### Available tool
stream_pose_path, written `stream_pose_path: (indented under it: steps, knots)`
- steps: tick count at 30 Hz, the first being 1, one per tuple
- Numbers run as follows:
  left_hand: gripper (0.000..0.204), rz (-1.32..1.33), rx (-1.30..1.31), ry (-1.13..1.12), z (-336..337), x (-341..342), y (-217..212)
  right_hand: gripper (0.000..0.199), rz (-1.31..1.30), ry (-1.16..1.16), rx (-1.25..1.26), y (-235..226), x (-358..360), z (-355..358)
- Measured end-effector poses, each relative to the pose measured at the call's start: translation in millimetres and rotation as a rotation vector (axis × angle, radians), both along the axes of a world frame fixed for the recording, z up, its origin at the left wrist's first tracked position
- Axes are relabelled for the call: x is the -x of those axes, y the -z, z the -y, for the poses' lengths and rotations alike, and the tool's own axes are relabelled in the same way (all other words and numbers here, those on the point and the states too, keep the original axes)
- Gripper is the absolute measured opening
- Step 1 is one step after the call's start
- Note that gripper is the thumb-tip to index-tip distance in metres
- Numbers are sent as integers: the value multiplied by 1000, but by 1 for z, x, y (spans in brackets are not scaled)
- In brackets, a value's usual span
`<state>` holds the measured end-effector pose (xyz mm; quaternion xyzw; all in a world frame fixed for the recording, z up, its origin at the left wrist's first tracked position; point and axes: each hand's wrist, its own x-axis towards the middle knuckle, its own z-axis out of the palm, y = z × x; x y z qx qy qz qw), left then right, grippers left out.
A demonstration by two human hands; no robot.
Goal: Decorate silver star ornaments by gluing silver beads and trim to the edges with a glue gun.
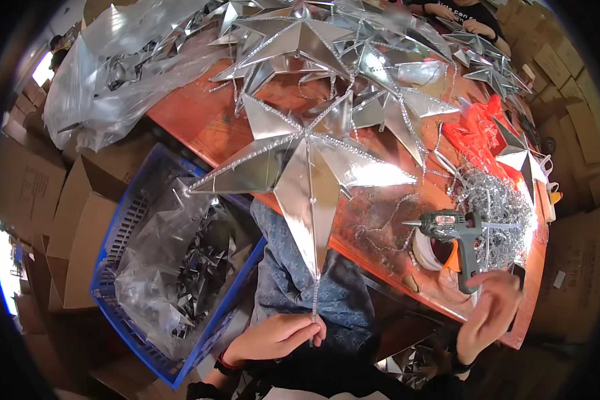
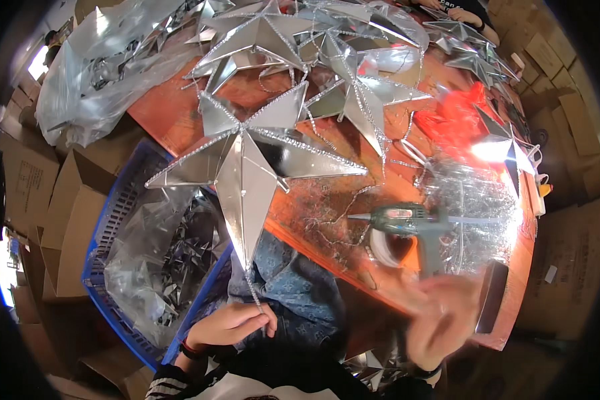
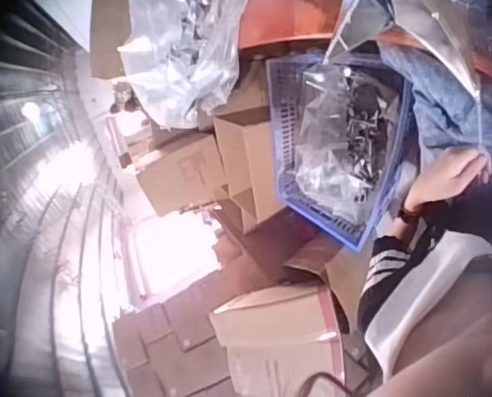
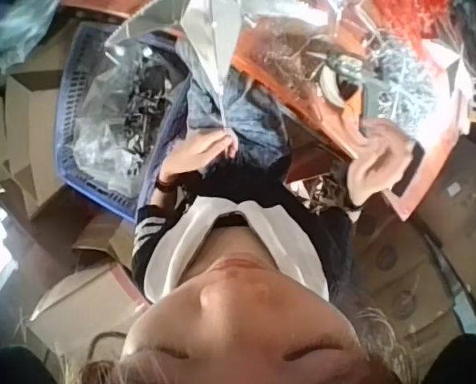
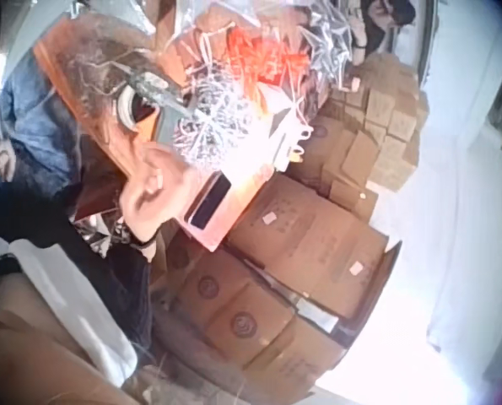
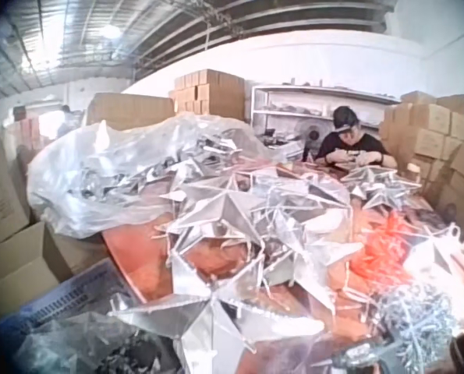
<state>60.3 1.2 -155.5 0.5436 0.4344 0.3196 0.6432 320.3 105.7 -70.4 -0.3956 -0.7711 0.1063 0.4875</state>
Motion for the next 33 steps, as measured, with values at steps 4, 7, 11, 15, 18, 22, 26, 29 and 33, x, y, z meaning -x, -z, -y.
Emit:
stream_pose_path:
  steps: [4, 7, 11, 15, 18, 22, 26, 29, 33]
  knots:
    - [23, -55, 62, 78, 10, -6, -1, 20, 87, -175, 112, 6, 18, 8]
    - [26, -2, 49, 69, 7, -8, 1, 29, 212, -334, 131, 6, 30, 3]
    - [32, 56, 28, -123, 4, -12, 0, 25, 271, -600, 185, 15, 44, 8]
    - [37, 217, 223, -161, 2, -9, -3, 30, 338, -779, 175, 34, 57, 13]
    - [36, 276, 258, -183, 2, -10, -4, 29, 325, -807, 133, 47, 64, 20]
    - [31, 306, 248, -172, 2, -12, -11, 31, 377, -872, 74, 47, 67, 16]
    - [29, 316, 154, -74, 7, -6, -3, 37, 339, -977, 97, 44, 63, 15]
    - [50, 181, 48, 45, 2, 4, -19, 32, 230, -1046, 125, 32, 60, 14]
    - [77, 219, -37, -72, -6, 19, -6, 15, -16, -1337, 168, 0, 51, 5]
